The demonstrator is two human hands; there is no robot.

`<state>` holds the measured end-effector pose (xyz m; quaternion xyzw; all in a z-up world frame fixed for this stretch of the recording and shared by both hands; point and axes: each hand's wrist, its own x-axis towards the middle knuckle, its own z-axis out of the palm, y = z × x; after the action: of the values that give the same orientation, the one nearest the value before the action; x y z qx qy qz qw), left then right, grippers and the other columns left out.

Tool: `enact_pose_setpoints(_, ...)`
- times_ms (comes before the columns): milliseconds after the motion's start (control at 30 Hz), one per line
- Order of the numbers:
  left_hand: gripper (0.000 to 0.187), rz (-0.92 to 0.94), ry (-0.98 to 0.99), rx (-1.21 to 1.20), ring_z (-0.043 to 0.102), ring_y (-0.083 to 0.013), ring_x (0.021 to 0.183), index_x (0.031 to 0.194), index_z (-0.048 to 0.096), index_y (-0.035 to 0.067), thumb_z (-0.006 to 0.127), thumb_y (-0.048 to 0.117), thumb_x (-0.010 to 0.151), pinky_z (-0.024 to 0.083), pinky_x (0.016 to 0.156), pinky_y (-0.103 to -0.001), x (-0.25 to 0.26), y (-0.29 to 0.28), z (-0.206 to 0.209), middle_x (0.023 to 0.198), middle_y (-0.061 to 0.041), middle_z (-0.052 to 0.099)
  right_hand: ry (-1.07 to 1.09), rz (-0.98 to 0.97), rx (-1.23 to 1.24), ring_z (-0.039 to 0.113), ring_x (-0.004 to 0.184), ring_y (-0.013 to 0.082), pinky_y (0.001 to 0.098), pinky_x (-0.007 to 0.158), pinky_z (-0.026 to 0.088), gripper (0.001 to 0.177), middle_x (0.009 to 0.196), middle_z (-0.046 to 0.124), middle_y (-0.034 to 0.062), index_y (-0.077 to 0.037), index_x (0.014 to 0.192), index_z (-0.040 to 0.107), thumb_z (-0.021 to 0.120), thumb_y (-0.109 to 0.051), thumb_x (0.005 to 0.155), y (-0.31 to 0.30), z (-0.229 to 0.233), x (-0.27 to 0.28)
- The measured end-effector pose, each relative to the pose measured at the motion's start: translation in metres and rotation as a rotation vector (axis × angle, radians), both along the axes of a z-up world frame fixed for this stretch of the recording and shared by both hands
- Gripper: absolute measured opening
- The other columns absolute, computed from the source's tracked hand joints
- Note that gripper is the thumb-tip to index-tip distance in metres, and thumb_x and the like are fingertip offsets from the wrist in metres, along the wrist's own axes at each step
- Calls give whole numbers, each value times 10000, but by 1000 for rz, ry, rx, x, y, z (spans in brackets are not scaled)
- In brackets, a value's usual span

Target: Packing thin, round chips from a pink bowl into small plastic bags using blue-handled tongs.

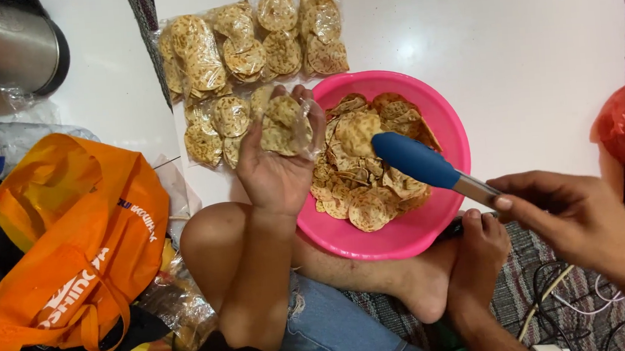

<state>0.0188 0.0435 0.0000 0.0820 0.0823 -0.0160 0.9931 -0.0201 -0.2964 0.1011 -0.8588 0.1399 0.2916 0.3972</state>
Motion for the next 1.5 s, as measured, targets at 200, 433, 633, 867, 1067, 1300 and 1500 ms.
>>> enact_pose_setpoints(200, 516, -99, -2, -24, 593, -321, 1331, 1535, 381, -14, 511, 149, 1063, 546, 1133, -403, -11, -23, -12, 1479, -250, 531, -74, 64, -16, 661, 494, 169, 278, 426, 482, 288, 697, 843, 132, -16, 1057, 832, 790, -117, 790, 26, 10, -4)
enact_pose_setpoints(433, 287, -105, 126, 34, 660, -59, 711, 1325, 543, -22, 489, 116, 1079, 654, 786, -327, -16, -26, -19, 1542, -255, 496, -98, 34, 28, 677, 519, 158, 267, 436, 508, 288, 708, 832, 131, -6, 1087, 813, 761, -110, 824, 31, 4, -8)
enact_pose_setpoints(633, 355, -135, 60, 175, 622, -87, 1220, 1349, 544, -53, 623, 12, 1009, 547, 831, -147, -18, -32, -14, 1651, -225, 374, -46, 98, -19, 664, 493, 148, 269, 434, 510, 281, 698, 849, 100, -49, 1041, 842, 791, -172, 794, 35, 2, -7)
enact_pose_setpoints(867, 407, -238, 6, 221, 628, -269, 1197, 1262, 552, 14, 731, -64, 906, 578, 1019, -316, -30, -39, -26, 1328, -216, 588, -32, 117, 31, 654, 470, 140, 258, 412, 482, 286, 671, 849, 101, -52, 1053, 848, 780, -161, 798, 40, 2, -4)
enact_pose_setpoints(1067, 740, -180, -14, 101, 500, -303, 1382, 1642, 271, 118, 647, 47, 1009, 550, 1082, -347, -18, -38, -13, 1593, -222, 416, -15, 101, -4, 703, 513, 156, 270, 451, 531, 303, 739, 876, 110, -50, 1072, 842, 778, -156, 796, 34, 4, -7)
enact_pose_setpoints(1300, 704, -231, -26, 216, 450, -306, 1484, 1580, 352, 20, 694, 42, 965, 425, 1242, -397, -21, -44, -6, 1572, -217, 464, -49, 121, -18, 686, 492, 140, 259, 424, 517, 293, 712, 860, 94, -59, 1053, 838, 792, -182, 791, 40, 3, -9)
enact_pose_setpoints(1500, 513, -142, -5, 222, 692, -157, 1043, 1535, 427, 53, 597, 98, 1054, 586, 794, -216, -23, -42, -13, 1426, -170, 602, -96, 82, -27, 669, 491, 138, 264, 443, 531, 289, 709, 866, 74, -66, 1060, 839, 777, -167, 796, 36, 9, -12)
